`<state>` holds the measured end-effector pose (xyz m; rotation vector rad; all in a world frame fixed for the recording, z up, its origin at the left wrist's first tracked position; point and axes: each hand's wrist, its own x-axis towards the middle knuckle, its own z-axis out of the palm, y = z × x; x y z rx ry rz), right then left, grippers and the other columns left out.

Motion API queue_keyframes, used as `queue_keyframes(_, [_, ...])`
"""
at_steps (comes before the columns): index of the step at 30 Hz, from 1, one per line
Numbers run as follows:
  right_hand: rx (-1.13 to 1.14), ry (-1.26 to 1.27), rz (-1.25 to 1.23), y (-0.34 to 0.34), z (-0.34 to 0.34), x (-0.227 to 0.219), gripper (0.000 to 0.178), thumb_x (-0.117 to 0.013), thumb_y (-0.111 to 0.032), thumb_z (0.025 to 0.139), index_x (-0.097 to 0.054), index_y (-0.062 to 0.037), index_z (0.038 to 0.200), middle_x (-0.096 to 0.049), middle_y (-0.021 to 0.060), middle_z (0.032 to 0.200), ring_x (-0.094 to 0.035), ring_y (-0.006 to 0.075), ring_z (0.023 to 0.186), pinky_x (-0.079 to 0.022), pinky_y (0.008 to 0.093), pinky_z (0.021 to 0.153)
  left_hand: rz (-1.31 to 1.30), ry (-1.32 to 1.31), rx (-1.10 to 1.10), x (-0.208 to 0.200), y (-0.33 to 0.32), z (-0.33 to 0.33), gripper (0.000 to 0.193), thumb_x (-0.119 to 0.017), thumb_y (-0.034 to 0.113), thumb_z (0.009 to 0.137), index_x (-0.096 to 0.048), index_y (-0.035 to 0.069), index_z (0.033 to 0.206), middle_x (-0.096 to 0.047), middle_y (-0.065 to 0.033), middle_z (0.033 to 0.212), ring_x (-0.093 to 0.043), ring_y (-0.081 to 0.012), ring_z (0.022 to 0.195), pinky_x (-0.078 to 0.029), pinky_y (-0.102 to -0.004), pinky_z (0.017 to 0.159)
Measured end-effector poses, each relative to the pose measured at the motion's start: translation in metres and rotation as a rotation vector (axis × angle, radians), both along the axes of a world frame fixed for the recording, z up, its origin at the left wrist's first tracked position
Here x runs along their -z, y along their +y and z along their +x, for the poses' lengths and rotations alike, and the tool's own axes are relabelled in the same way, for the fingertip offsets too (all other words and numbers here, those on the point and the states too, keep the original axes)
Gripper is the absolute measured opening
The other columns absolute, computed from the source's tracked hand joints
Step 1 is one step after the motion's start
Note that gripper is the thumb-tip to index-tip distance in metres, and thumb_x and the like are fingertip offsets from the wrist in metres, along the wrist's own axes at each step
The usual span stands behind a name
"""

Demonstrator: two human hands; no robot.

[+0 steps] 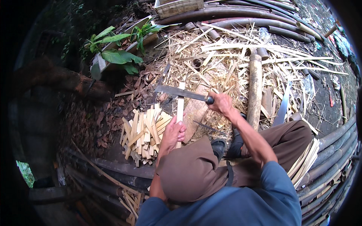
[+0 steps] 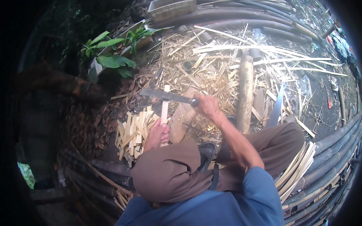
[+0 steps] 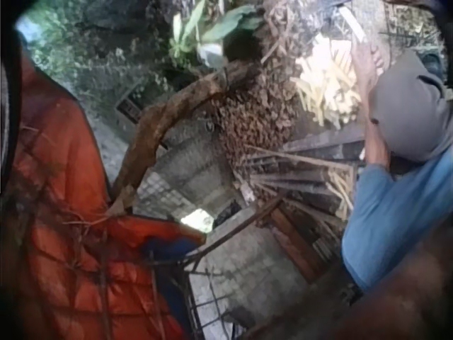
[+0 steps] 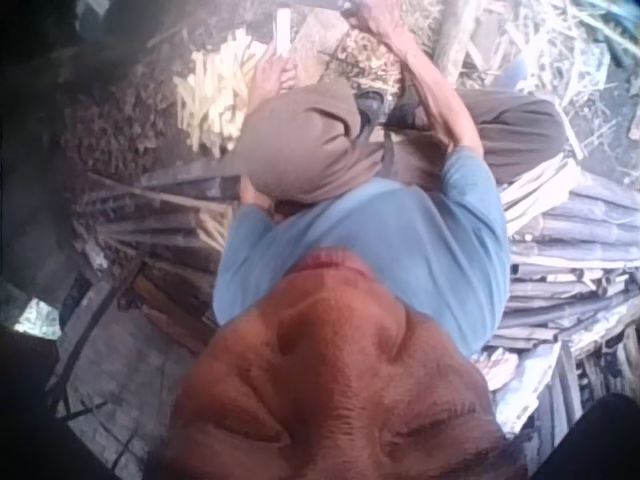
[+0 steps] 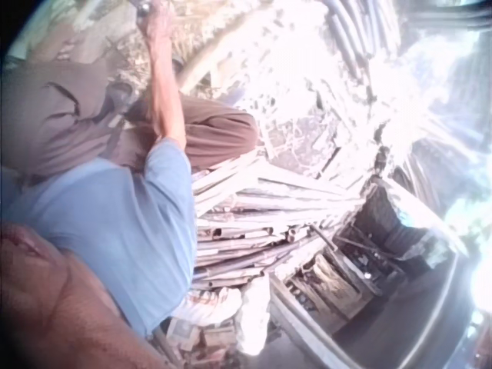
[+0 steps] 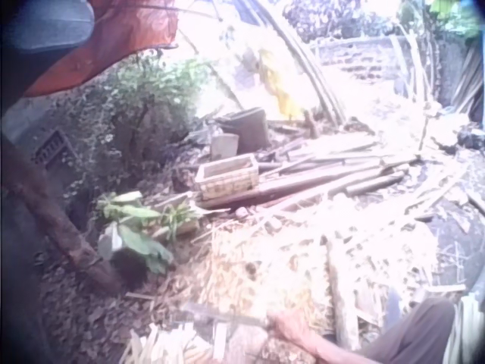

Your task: The person sits on the ground and repeatedly splits bamboo strips into smaller pieces using a machete. They place the finished pieces into a growing pile beside them.

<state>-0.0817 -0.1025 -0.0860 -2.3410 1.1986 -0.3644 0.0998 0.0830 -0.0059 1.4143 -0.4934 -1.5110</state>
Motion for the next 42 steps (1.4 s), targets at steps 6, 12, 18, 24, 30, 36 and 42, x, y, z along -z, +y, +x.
queue_keyframes(6, [-0.354, 0.037, -0.254, 0.032, 0.005, -0.024, 0.018, -0.068, -0.034, 0.085, -0.064, -0.016, 0.088, -0.06, 0.0038, 0.056, -0.057, 0.0166, 0.045, -0.04, 0.0357, 0.039, 0.046, 0.057, -0.085, 0.008, 0.007, 0.0, 0.041, -0.046, 0.016, 0.106, -0.038, 0.009, 0.145, -0.043, 0.001, 0.074, -0.035, -0.0037, 0.05, -0.031, -0.0181, 0.043])
queue_keyframes(12, [0.209, 0.031, 0.064, -0.036, -0.037, 0.001, 0.025, -0.067, -0.032, 0.087, -0.067, -0.0201, 0.109, -0.068, 0.0061, 0.075, -0.06, 0.0174, 0.055, -0.047, 0.0349, 0.046, -0.079, -0.084, 0.128, -0.003, 0.04, -0.009, 0.044, -0.046, 0.014, 0.105, -0.039, 0.01, 0.148, -0.041, 0.0032, 0.074, -0.035, -0.0025, 0.056, -0.028, -0.0171, 0.049])
queue_keyframes(18, [0.05, 0.055, -0.316, -0.007, -0.046, 0.031, 0.027, -0.057, -0.022, 0.088, -0.065, -0.0143, 0.113, -0.046, -0.0014, 0.049, -0.042, 0.0093, 0.04, -0.027, 0.0288, 0.03, -0.023, -0.048, 0.149, -0.01, 0.013, -0.02, 0.042, -0.044, 0.015, 0.105, -0.042, 0.01, 0.147, -0.04, 0.0035, 0.073, -0.034, -0.0025, 0.056, -0.028, -0.0182, 0.048])
queue_keyframes(24, [0.373, -0.585, 0.098, -0.05, -0.046, -0.045, 0.054, -0.061, -0.04, 0.093, -0.058, 0.0045, 0.123, -0.069, 0.0184, 0.082, -0.067, 0.0257, 0.072, -0.055, 0.0427, 0.067, -0.061, -0.343, -0.218, -0.003, 0.063, 0.013, 0.042, -0.043, 0.026, 0.108, -0.048, 0.0, 0.14, -0.039, 0.0053, 0.071, -0.035, -0.0031, 0.054, -0.03, -0.0215, 0.045])
queue_keyframes(30, [0.234, -0.837, 0.277, -0.016, 0.036, -0.068, 0.033, -0.068, -0.029, 0.092, -0.063, -0.0011, 0.109, -0.069, 0.0142, 0.086, -0.064, 0.0215, 0.075, -0.05, 0.0376, 0.071, -0.231, -0.586, -0.531, 0.016, 0.036, 0.067, 0.035, -0.056, 0.013, 0.102, -0.047, -0.001, 0.133, -0.069, -0.0145, 0.099, -0.067, -0.0152, 0.086, -0.054, -0.0264, 0.075])
queue_keyframes(36, [0.334, -0.682, 0.363, 0.013, 0.039, 0.122, 0.028, -0.067, -0.029, 0.094, -0.063, -0.0014, 0.092, -0.062, 0.004, 0.073, -0.057, 0.0132, 0.065, -0.047, 0.0325, 0.062, -0.306, -0.38, -0.568, 0.033, -0.021, 0.071, 0.039, -0.055, 0.017, 0.102, -0.044, 0.005, 0.138, -0.067, -0.0177, 0.115, -0.064, -0.0246, 0.11, -0.053, -0.0439, 0.095])
queue_keyframes(42, [0.479, -0.585, 0.365, 0.03, -0.04, 0.008, 0.032, -0.062, -0.022, 0.087, -0.062, 0.0008, 0.109, -0.065, 0.0132, 0.079, -0.062, 0.0237, 0.07, -0.05, 0.0388, 0.067, -0.266, -0.273, -0.533, 0.063, -0.057, 0.054, 0.041, -0.049, 0.02, 0.104, -0.037, 0.004, 0.14, -0.058, -0.0198, 0.133, -0.054, -0.0292, 0.128, -0.044, -0.0518, 0.104])
